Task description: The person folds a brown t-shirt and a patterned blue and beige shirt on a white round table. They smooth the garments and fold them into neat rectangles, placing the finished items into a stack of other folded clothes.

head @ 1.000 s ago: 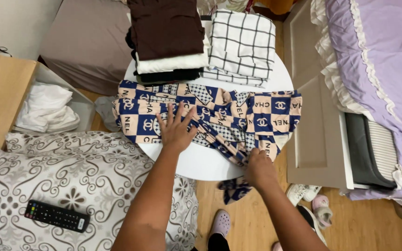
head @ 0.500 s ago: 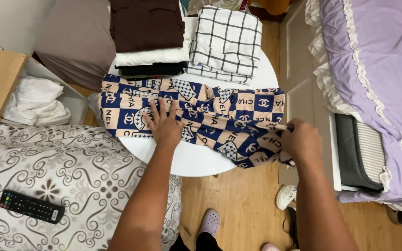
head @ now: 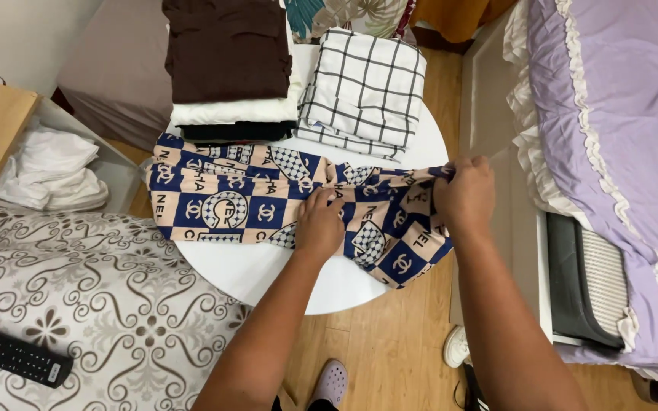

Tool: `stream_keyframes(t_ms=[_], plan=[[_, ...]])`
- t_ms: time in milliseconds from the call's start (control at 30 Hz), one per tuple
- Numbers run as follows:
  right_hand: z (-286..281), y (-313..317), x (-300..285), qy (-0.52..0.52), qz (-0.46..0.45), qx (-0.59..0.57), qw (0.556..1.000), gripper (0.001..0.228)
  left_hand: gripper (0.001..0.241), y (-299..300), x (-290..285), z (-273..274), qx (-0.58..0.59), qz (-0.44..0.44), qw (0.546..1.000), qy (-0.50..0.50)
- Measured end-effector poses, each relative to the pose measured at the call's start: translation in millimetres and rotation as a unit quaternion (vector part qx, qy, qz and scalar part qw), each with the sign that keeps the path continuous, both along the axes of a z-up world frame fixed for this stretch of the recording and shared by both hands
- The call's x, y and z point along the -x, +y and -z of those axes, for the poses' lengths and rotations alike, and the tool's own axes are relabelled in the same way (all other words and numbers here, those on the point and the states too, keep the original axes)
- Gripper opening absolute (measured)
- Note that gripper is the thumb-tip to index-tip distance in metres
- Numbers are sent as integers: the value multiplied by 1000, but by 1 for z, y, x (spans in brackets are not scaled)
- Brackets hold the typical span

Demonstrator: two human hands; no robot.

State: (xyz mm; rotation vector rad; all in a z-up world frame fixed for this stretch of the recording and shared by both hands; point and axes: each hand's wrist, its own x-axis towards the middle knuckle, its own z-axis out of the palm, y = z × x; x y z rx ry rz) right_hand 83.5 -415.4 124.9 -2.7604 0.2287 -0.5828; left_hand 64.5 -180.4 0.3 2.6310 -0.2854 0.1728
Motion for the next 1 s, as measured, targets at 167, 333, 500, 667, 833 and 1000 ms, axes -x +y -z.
stream_keyframes(t_ms=[167, 333, 500, 667, 833, 1000], plan=[[-12, 25, 11, 91, 17, -22, 995, 21, 23, -27, 3, -27, 88, -39, 994, 45], [5, 47, 27, 227, -109, -41, 967, 33, 47, -56, -4, -25, 575, -83, 728, 363], [33, 40, 34, 432, -232, -102, 866, 37, 40, -63, -6, 0, 497, -113, 773, 378], [57, 20, 44, 190, -48, -141, 971, 33, 66, -65, 0, 17, 503, -25, 818, 278], [133, -20, 35, 29, 95, -178, 979, 54, 75, -59, 6, 2, 545, 53, 793, 269], [126, -17, 32, 39, 83, -339, 936, 41, 86, -49, 9, -42, 511, -4, 762, 399]])
